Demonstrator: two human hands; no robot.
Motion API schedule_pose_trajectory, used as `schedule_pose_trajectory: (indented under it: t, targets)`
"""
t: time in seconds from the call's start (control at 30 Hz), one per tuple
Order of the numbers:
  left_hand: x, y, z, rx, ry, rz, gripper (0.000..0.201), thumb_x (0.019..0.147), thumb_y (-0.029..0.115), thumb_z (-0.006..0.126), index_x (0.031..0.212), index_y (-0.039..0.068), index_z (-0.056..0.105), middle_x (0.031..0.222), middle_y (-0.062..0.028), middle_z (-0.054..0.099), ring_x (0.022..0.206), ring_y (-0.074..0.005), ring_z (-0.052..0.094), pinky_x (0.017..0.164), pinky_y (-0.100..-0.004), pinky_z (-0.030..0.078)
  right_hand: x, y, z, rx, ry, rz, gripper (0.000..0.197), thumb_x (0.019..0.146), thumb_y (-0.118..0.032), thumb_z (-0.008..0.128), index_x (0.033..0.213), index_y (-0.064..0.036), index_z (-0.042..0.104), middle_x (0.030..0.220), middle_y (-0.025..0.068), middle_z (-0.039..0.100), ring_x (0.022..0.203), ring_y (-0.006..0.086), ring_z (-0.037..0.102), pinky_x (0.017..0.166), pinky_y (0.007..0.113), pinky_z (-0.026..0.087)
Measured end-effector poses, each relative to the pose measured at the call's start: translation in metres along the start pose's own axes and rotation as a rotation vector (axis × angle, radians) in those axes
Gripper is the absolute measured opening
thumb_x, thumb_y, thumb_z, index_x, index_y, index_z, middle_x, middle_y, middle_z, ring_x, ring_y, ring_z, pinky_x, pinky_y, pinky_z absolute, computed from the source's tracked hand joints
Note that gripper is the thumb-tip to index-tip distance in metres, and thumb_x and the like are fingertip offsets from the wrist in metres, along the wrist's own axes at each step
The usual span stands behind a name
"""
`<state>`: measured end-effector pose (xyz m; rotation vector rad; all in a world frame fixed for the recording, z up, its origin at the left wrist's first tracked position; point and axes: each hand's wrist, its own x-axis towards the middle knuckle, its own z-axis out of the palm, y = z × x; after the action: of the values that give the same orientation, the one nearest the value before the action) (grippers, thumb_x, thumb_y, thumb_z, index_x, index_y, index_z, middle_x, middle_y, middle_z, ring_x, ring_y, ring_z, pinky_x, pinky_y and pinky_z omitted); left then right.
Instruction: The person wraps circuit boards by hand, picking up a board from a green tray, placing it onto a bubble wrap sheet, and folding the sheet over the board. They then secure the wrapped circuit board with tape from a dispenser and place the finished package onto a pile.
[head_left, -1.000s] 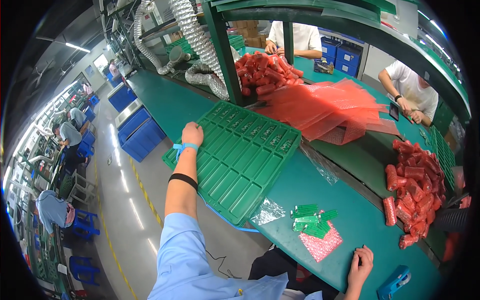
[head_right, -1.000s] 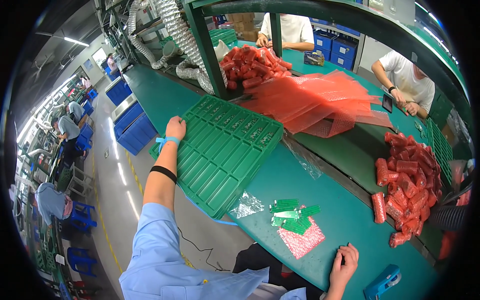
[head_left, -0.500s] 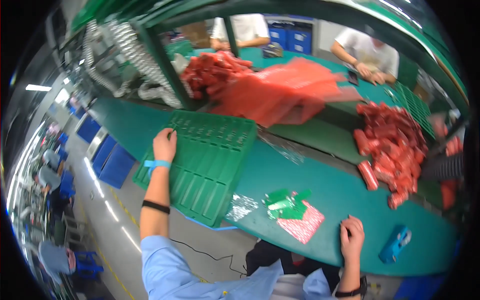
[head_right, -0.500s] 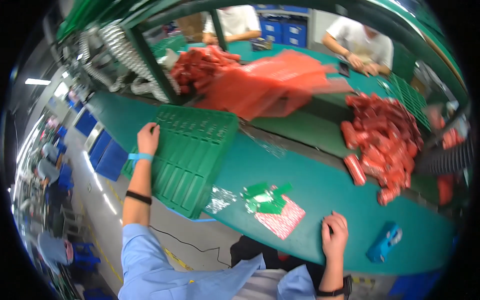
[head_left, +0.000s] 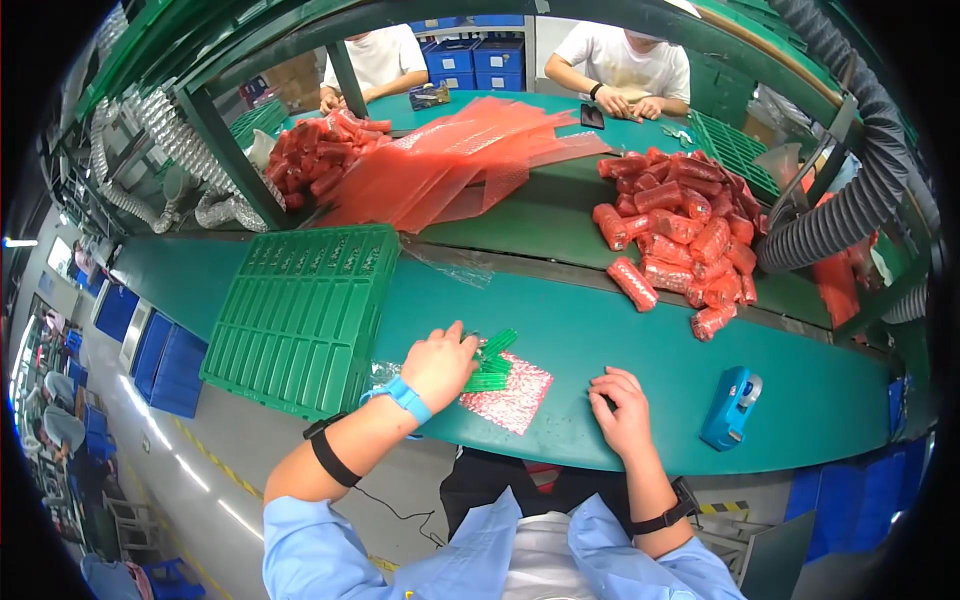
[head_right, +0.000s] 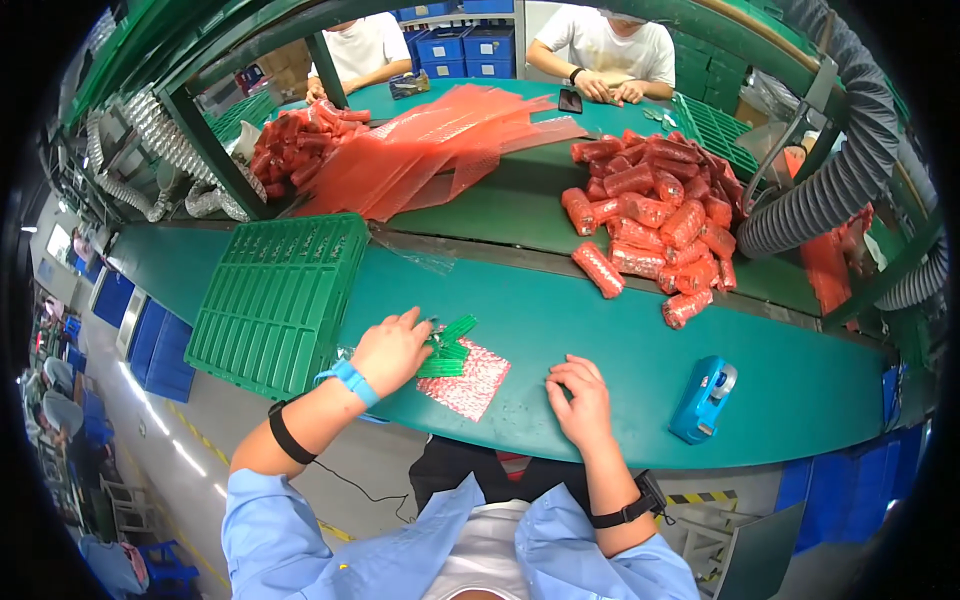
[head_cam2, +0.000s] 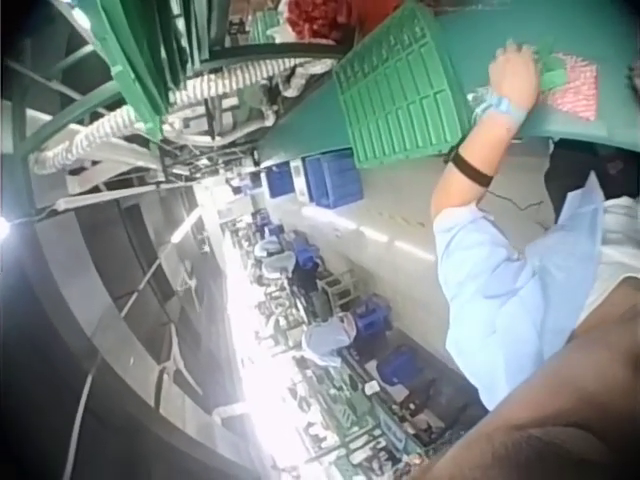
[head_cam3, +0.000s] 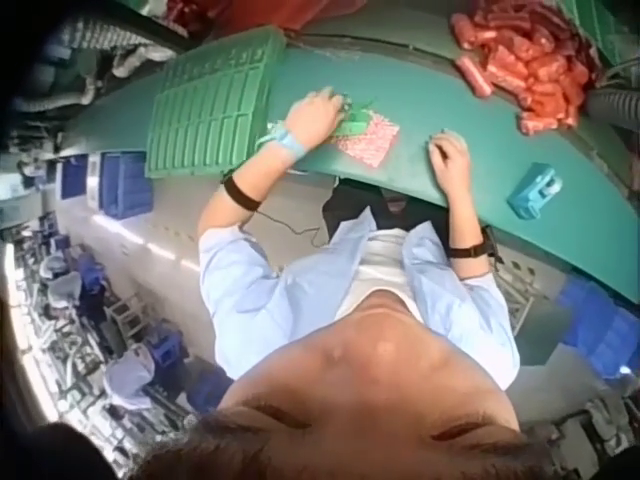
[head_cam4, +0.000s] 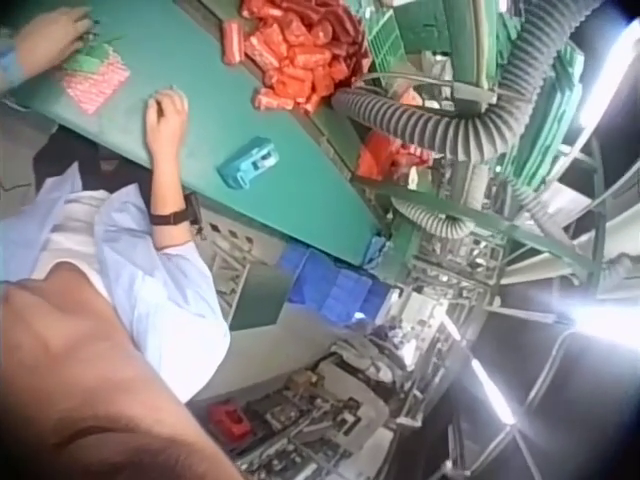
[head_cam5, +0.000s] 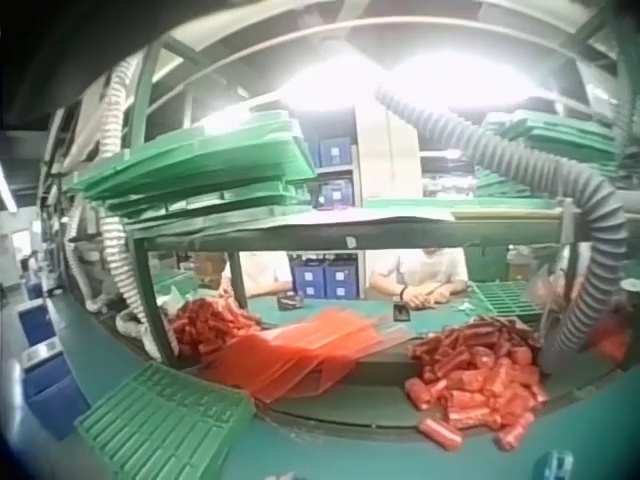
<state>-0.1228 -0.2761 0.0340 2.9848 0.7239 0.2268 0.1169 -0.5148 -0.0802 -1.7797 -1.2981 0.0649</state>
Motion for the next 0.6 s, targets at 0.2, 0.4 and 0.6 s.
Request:
schedule_pose_trajectory:
  t: [0.2,0.4,0.6]
  targets:
    - [0.077,-0.016,-0.043,-0.009,-0.078,-0.100,0.024,0.095,0.026,0.073,0.105,0.005,0.079,0.121,-0.0188,0.075,0.108,-0.0419,0.072,0.093,-0.0512,0.060,-0.006,0.005,-0.002,0.036,-0.013,0.013,0.006,0.088,-0.007,0.079,0.093,-0.0037,0.078,0.104,0.0113,0.079,0.121,0.0381,0.069,0.105,0.049,0.055]
    - [0.175,-0.151,0.014,0.279,-0.108,-0.428,0.036,0.098,0.020,0.062,0.126,0.005,0.078,0.152,-0.0185,0.061,0.143,-0.0403,0.055,0.116,-0.0531,0.049,-0.006,0.008,0.007,0.079,0.007,-0.023,0.006,0.087,-0.007,0.079,0.092,-0.0044,0.078,0.100,0.0109,0.079,0.116,0.0387,0.071,0.104,0.049,0.056]
    - [0.198,-0.145,0.041,0.410,-0.314,-0.511,0.045,0.099,0.020,0.061,0.141,0.007,0.072,0.164,-0.0163,0.052,0.159,-0.0359,0.038,0.127,-0.0639,0.032,-0.014,0.012,0.008,0.105,0.012,0.046,0.006,0.089,-0.013,0.080,0.089,-0.0071,0.078,0.100,0.0080,0.080,0.115,0.0367,0.071,0.103,0.048,0.056]
